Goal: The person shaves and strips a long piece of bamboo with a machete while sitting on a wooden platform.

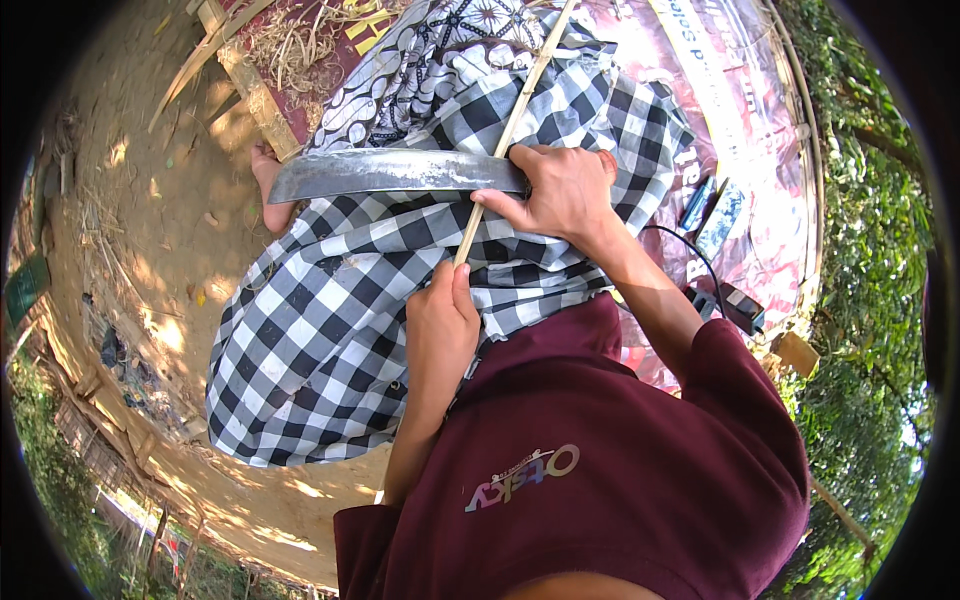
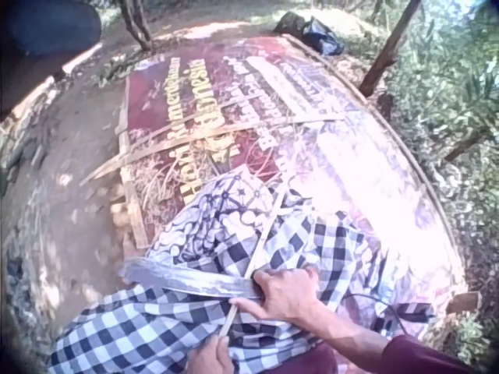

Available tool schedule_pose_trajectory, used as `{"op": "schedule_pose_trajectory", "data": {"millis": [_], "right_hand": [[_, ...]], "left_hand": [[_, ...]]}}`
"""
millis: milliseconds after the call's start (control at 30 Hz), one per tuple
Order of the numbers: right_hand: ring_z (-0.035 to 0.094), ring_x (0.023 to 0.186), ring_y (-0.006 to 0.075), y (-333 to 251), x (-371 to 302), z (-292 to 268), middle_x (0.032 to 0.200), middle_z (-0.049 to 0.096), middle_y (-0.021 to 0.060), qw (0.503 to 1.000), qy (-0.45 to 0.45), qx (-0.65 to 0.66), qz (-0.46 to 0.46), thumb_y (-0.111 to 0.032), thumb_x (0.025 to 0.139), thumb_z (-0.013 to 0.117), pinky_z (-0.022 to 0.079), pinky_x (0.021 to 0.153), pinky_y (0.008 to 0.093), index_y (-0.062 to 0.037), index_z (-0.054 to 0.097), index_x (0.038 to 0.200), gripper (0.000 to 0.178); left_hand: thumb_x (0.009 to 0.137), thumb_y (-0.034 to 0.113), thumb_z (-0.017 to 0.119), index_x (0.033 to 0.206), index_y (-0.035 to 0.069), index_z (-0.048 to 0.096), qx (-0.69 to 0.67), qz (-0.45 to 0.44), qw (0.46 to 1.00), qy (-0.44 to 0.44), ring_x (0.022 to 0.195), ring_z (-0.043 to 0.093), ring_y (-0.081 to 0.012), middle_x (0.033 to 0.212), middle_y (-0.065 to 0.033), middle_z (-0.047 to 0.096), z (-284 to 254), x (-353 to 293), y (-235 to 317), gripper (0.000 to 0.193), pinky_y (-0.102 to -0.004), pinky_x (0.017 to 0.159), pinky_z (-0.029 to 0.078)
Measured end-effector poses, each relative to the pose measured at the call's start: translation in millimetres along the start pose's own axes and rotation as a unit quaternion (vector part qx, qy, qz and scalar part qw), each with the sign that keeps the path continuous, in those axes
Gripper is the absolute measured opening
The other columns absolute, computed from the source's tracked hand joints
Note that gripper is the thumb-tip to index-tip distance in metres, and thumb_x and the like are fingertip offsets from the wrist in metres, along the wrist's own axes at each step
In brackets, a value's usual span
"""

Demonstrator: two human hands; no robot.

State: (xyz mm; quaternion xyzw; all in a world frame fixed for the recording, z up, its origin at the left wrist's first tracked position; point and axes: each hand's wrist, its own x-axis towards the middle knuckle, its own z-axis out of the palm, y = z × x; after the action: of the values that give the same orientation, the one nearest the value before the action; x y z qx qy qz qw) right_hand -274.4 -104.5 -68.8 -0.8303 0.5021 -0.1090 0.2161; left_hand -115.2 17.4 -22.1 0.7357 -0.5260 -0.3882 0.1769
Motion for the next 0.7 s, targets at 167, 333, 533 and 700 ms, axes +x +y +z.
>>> {"op": "schedule_pose_trajectory", "data": {"millis": [167,333,533,700], "right_hand": [[0.061,0.047,0.0283,12,4,2,0.054,0.058,0.0106,0.997,0.033,-0.012,0.07,-0.063,0.077,0.064,0.045,0.044,0.0375,-0.0062,0.065,0.071,0.057],[0.061,0.047,0.0299,14,-7,11,0.05,0.057,0.0118,0.993,0.099,-0.066,0.028,-0.062,0.08,0.063,0.046,0.044,0.0375,-0.0052,0.066,0.07,0.057],[0.059,0.048,0.0337,21,0,15,0.051,0.056,0.0141,0.992,0.091,0.011,0.092,-0.057,0.079,0.066,0.045,0.045,0.0393,-0.0039,0.063,0.066,0.054],[0.059,0.049,0.034,13,-5,10,0.05,0.054,0.0151,0.996,0.06,0.013,0.071,-0.056,0.082,0.063,0.045,0.047,0.0403,-0.0031,0.063,0.067,0.055]], "left_hand": [[0.097,0.015,0.05,0.081,-0.002,0.051,0.021,0.002,1.0,-0.008,0.054,0.055,-0.044,0.057,-0.024,0.053,-11,-19,-7,0.023,-0.049,0.047,0.038],[0.096,0.012,0.052,0.08,-0.001,0.049,0.011,-0.061,0.997,-0.043,0.053,0.055,-0.0428,0.057,-0.0231,0.052,-28,-49,-2,0.021,-0.0466,0.045,0.036],[0.096,0.012,0.053,0.077,0.0,0.048,0.009,-0.054,0.998,-0.032,0.051,0.053,-0.0418,0.056,-0.0223,0.05,-36,-77,-11,0.023,-0.0455,0.044,0.036],[0.096,0.012,0.053,0.074,-0.001,0.045,-0.014,-0.077,0.996,-0.039,0.048,0.048,-0.0413,0.055,-0.0224,0.047,-39,-83,-21,0.026,-0.044,0.044,0.033]]}}
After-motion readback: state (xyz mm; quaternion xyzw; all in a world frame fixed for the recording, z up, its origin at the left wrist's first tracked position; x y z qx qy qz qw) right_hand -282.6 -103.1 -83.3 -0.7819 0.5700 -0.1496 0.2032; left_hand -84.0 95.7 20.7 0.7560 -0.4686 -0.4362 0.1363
